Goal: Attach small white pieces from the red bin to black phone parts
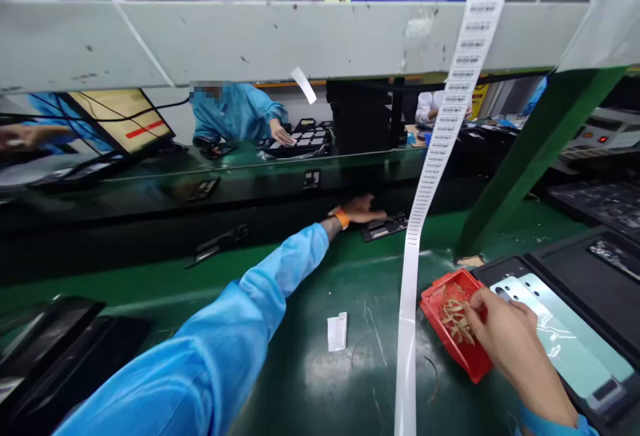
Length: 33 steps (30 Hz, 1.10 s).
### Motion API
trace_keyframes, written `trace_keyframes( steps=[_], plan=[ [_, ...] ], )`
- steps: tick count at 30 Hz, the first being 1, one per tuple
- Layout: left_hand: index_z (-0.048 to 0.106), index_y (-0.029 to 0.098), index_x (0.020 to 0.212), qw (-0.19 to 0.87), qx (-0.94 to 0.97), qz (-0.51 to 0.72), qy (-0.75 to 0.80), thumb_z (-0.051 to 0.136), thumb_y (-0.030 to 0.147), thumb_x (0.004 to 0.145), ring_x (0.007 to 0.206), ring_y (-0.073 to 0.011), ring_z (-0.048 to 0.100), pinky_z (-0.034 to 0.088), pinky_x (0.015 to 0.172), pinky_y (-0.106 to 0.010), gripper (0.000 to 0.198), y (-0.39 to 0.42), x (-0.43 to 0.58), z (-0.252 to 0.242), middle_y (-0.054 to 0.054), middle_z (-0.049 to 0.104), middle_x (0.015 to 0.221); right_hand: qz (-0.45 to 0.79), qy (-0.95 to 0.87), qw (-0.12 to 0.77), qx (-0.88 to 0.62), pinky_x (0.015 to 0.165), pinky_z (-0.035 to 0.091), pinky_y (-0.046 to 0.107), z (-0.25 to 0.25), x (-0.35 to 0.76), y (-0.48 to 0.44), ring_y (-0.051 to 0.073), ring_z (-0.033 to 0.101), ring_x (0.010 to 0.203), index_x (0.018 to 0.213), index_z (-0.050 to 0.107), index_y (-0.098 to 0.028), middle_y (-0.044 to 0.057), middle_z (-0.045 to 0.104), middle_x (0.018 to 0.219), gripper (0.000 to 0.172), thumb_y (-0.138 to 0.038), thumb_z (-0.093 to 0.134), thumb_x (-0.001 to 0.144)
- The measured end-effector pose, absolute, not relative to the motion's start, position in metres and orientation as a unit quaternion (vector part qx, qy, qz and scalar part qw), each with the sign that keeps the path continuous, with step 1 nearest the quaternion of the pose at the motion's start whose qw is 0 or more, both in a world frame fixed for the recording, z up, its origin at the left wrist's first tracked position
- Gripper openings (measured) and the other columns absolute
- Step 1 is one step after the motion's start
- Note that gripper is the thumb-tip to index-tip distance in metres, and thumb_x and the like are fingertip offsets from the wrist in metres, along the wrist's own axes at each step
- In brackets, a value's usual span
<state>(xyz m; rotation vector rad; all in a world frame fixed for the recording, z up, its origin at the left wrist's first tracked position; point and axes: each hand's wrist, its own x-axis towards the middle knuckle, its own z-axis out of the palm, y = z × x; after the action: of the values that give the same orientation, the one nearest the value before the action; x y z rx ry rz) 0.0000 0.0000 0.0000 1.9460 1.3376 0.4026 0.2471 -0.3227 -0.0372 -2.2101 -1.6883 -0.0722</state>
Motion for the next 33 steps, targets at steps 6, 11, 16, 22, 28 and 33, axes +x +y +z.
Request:
trace_keyframes(
  steps=[6,11,16,22,28,33],
  plan=[
    [0.07,0.009,0.122,0.281,0.836,0.015,0.471,0.092,0.023,0.053,0.133,-0.0457,0.048,0.037,0.114,-0.053,0.073,-0.045,0.047,0.002,-0.023,0.058,0.139,0.036,-0.605,0.149,-0.781,0.065,0.035,0.037,-0.035,0.251,-0.318,0.025,0.064,0.056,0.072,0.06,-0.025,0.001,0.066,0.059,0.027,-0.047,0.045,0.076],
    [0.069,0.006,0.115,0.26,0.822,0.061,0.504,0.084,0.032,0.064,0.113,-0.0417,0.063,0.052,0.091,-0.044,0.059,-0.064,0.009,0.028,-0.025,0.061,0.131,-0.004,-0.6,0.213,-0.771,0.061,0.038,0.039,-0.032,0.259,-0.317,0.029,0.067,0.065,0.07,0.06,-0.024,0.007,0.071,0.07,0.035,-0.054,0.046,0.082],
    [0.051,0.013,0.13,0.285,0.799,0.167,0.502,0.066,0.063,0.081,0.102,-0.0274,0.066,0.052,0.083,-0.033,0.072,-0.149,-0.074,0.029,-0.014,0.066,0.119,-0.054,-0.549,0.28,-0.786,0.072,0.046,0.05,-0.008,0.251,-0.325,0.035,0.068,0.077,0.08,0.056,-0.027,0.011,0.071,0.08,0.016,-0.042,0.051,0.081],
    [0.044,0.015,0.134,0.355,0.745,0.297,0.48,0.081,0.049,0.071,0.103,-0.0298,0.065,0.051,0.089,-0.041,0.081,-0.249,-0.095,0.014,-0.012,0.066,0.117,0.196,-0.523,0.524,-0.643,0.079,0.056,0.043,0.022,0.123,-0.326,0.026,0.069,0.089,0.131,0.052,-0.023,0.013,0.07,0.11,0.053,-0.044,0.067,0.085],
    [0.036,0.014,0.139,0.454,0.757,0.313,0.35,0.079,0.035,0.071,0.111,-0.0291,0.063,0.049,0.098,-0.044,0.082,-0.271,-0.095,0.001,-0.017,0.06,0.13,0.287,-0.534,0.527,-0.595,0.094,0.054,0.042,-0.013,0.061,-0.31,0.026,0.068,0.104,0.123,0.059,-0.02,0.01,0.071,0.116,0.044,-0.034,0.07,0.083],
    [0.045,0.016,0.134,0.65,0.654,0.274,0.273,0.074,0.024,0.074,0.09,-0.0201,0.066,0.054,0.08,-0.034,0.067,-0.266,-0.1,-0.01,-0.01,0.067,0.111,0.355,-0.502,0.516,-0.596,0.078,0.055,0.038,-0.023,0.076,-0.31,0.026,0.07,0.089,0.107,0.07,-0.017,0.009,0.075,0.099,0.042,-0.055,0.061,0.092]
  ],
)
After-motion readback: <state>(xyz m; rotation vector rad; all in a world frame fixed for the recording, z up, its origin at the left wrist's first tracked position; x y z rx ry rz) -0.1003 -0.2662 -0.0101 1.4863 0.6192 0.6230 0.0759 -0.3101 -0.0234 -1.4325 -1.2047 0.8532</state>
